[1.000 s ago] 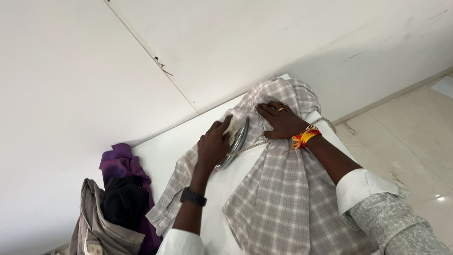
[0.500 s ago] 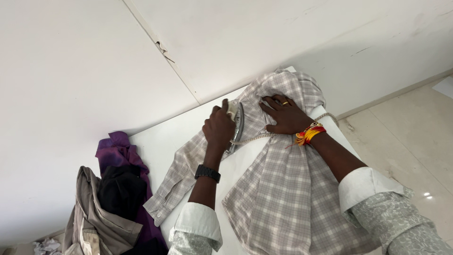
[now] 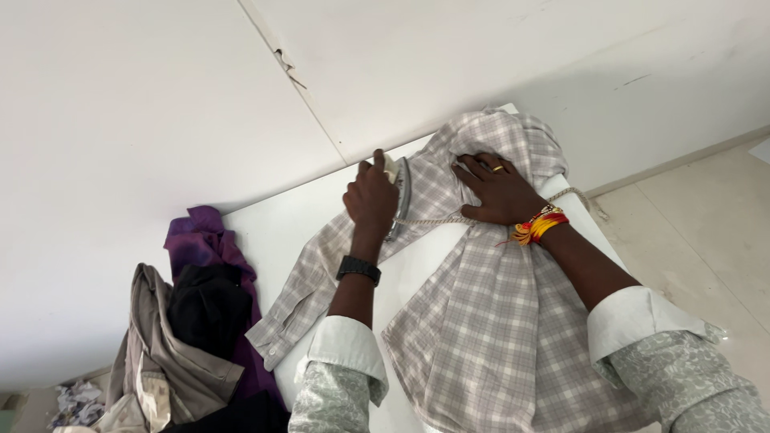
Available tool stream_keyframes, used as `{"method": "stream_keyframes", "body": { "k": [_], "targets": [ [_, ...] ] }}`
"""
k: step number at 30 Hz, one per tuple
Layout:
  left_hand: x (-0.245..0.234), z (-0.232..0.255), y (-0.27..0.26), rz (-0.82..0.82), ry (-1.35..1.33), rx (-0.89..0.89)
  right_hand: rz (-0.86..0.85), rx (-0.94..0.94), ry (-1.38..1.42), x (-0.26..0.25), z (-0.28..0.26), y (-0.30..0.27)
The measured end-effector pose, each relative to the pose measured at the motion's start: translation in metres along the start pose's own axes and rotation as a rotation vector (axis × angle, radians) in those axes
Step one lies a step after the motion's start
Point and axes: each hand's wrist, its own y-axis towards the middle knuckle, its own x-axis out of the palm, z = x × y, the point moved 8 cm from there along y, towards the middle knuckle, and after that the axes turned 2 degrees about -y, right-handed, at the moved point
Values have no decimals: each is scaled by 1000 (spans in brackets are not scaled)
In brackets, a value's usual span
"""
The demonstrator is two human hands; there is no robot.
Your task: The person irons a gray plaid shirt on a white table using a white electric iron. They smooth the fabric with their hands, iron the sleeves and body, and reposition the shirt to access different areas.
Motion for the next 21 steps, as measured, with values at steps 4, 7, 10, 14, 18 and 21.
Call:
{"method": "stream_keyframes", "body": {
  "k": [4, 7, 10, 14, 18, 21],
  "targets": [
    [-1, -25, -3, -46, 19, -91, 13, 0, 2, 1, -1, 2],
    [1, -35, -3, -55, 28, -162, 17, 3, 12, 0, 0, 2],
    [-1, -52, -7, -25, -136, -284, -41, 34, 11, 5, 5, 2],
    [6, -63, -23, -11, -1059, -527, -94, 53, 116, 10, 14, 20],
    [17, -34, -23, -27, -1550, -541, 344, 17, 338, -44, -1, 44],
    [35, -7, -19, -48, -1722, -443, 263, 199, 747, -64, -32, 65]
  ]
}}
